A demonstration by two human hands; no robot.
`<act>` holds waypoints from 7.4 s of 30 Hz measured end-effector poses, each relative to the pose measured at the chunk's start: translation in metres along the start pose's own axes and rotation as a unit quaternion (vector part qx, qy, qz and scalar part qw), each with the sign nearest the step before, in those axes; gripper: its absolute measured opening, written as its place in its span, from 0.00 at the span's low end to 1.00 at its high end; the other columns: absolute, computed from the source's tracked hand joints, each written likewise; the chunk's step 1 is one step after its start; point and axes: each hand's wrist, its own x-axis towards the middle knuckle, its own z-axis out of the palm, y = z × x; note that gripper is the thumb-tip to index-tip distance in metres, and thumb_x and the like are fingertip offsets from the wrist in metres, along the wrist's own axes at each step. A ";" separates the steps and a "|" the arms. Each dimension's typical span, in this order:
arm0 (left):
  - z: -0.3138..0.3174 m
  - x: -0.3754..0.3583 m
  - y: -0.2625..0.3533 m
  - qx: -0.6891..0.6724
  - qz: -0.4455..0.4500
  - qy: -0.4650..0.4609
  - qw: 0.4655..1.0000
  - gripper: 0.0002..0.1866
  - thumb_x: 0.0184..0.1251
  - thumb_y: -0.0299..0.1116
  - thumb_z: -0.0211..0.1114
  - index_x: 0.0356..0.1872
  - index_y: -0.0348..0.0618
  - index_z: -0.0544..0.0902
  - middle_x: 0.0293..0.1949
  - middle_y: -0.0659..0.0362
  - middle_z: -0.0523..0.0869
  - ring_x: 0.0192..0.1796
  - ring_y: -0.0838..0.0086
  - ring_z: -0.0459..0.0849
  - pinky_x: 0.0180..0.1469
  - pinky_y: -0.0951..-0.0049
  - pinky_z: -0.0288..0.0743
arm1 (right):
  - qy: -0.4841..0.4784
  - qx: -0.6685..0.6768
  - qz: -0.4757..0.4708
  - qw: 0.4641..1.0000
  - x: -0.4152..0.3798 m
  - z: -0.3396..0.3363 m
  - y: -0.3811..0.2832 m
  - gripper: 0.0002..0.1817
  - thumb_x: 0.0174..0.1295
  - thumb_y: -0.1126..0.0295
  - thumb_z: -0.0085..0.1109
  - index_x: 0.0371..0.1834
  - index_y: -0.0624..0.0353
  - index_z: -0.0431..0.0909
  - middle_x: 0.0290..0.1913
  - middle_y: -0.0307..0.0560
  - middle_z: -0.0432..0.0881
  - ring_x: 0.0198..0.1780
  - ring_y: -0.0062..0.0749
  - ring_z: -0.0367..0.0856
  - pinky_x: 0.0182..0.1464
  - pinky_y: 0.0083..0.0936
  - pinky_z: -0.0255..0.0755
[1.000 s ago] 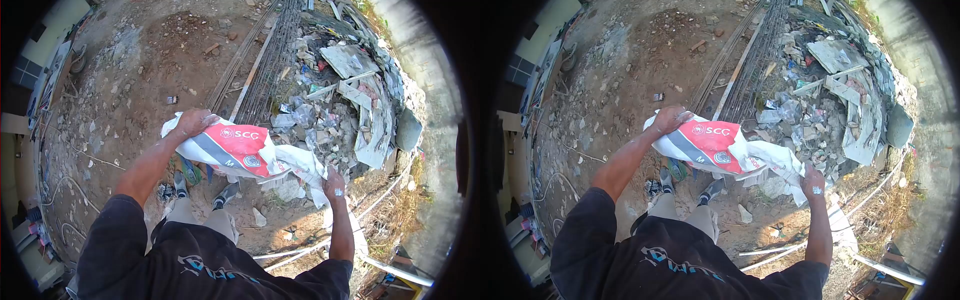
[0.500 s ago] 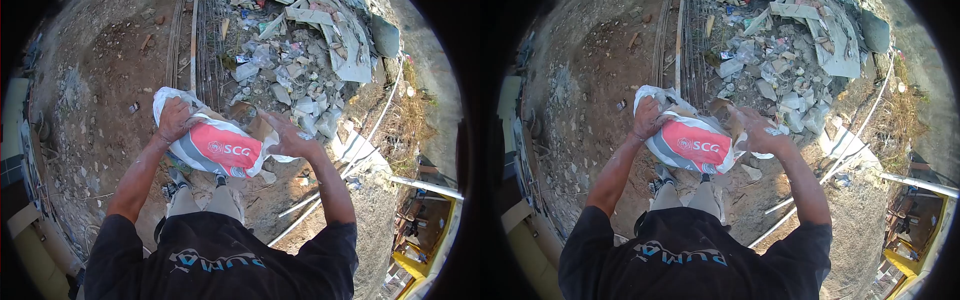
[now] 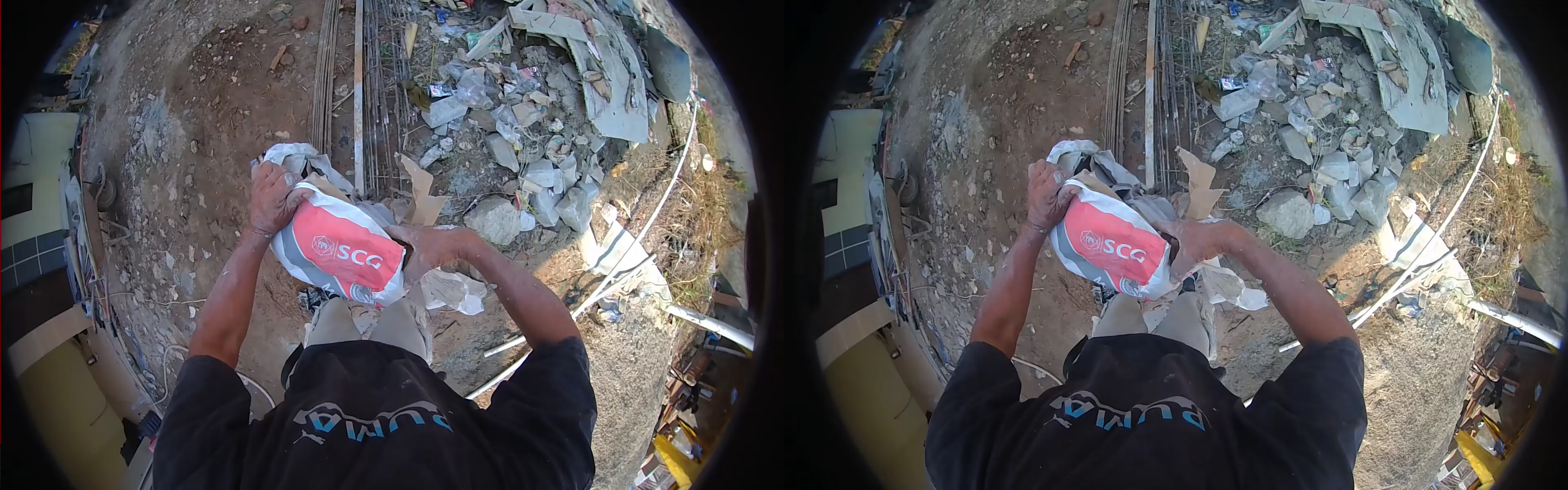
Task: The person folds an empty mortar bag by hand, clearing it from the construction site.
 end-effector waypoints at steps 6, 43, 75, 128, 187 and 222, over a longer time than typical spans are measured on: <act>-0.032 -0.043 0.004 -0.001 0.010 -0.019 1.000 0.22 0.59 0.56 0.68 0.37 0.46 0.83 0.34 0.60 0.82 0.41 0.62 0.76 0.47 0.57 0.64 | 0.044 -0.147 0.026 0.988 0.007 0.036 -0.005 0.49 0.37 0.56 0.79 0.66 0.61 0.67 0.63 0.59 0.76 0.63 0.50 0.74 0.65 0.40 0.68; 0.060 0.030 0.076 -0.330 -0.363 -0.234 0.839 0.27 0.68 0.49 0.68 0.17 0.41 0.71 0.18 0.66 0.67 0.25 0.82 0.63 0.27 0.71 0.63 | 0.402 -0.398 -0.187 0.803 -0.044 0.024 -0.007 0.11 0.59 0.64 0.67 0.40 0.57 0.80 0.44 0.45 0.82 0.51 0.41 0.79 0.62 0.41 0.67; 0.093 0.110 -0.098 -0.089 -0.462 -0.086 0.878 0.26 0.68 0.54 0.61 0.44 0.36 0.87 0.47 0.42 0.87 0.52 0.51 0.84 0.59 0.60 0.73 | 0.418 -0.520 -0.067 0.742 -0.186 -0.025 0.042 0.11 0.58 0.64 0.66 0.32 0.57 0.74 0.33 0.47 0.76 0.42 0.45 0.76 0.50 0.42 0.65; 0.079 0.233 -0.148 0.139 -0.514 -0.020 0.846 0.40 0.72 0.65 0.43 0.56 0.33 0.82 0.61 0.39 0.80 0.66 0.48 0.76 0.70 0.55 0.66 | 0.488 -0.356 0.556 0.571 -0.499 0.163 0.202 0.11 0.59 0.58 0.64 0.38 0.50 0.82 0.37 0.52 0.86 0.44 0.50 0.85 0.46 0.46 0.73; -0.435 -0.115 -0.086 0.090 -0.599 0.475 0.639 0.52 0.59 0.62 0.70 0.71 0.27 0.63 0.70 0.41 0.68 0.68 0.53 0.73 0.69 0.61 0.67 | 0.320 -0.540 -0.135 0.766 0.180 -0.039 -0.098 0.19 0.62 0.62 0.58 0.55 0.53 0.81 0.55 0.44 0.84 0.62 0.39 0.77 0.68 0.54 0.57; -0.213 -0.061 -0.014 0.018 -0.408 -0.268 0.873 0.26 0.76 0.56 0.50 0.34 0.42 0.81 0.29 0.44 0.85 0.35 0.46 0.85 0.40 0.48 0.75 | 0.475 -0.579 -0.095 0.656 -0.002 -0.151 -0.059 0.09 0.66 0.63 0.60 0.39 0.56 0.83 0.35 0.52 0.85 0.34 0.50 0.85 0.35 0.40 0.79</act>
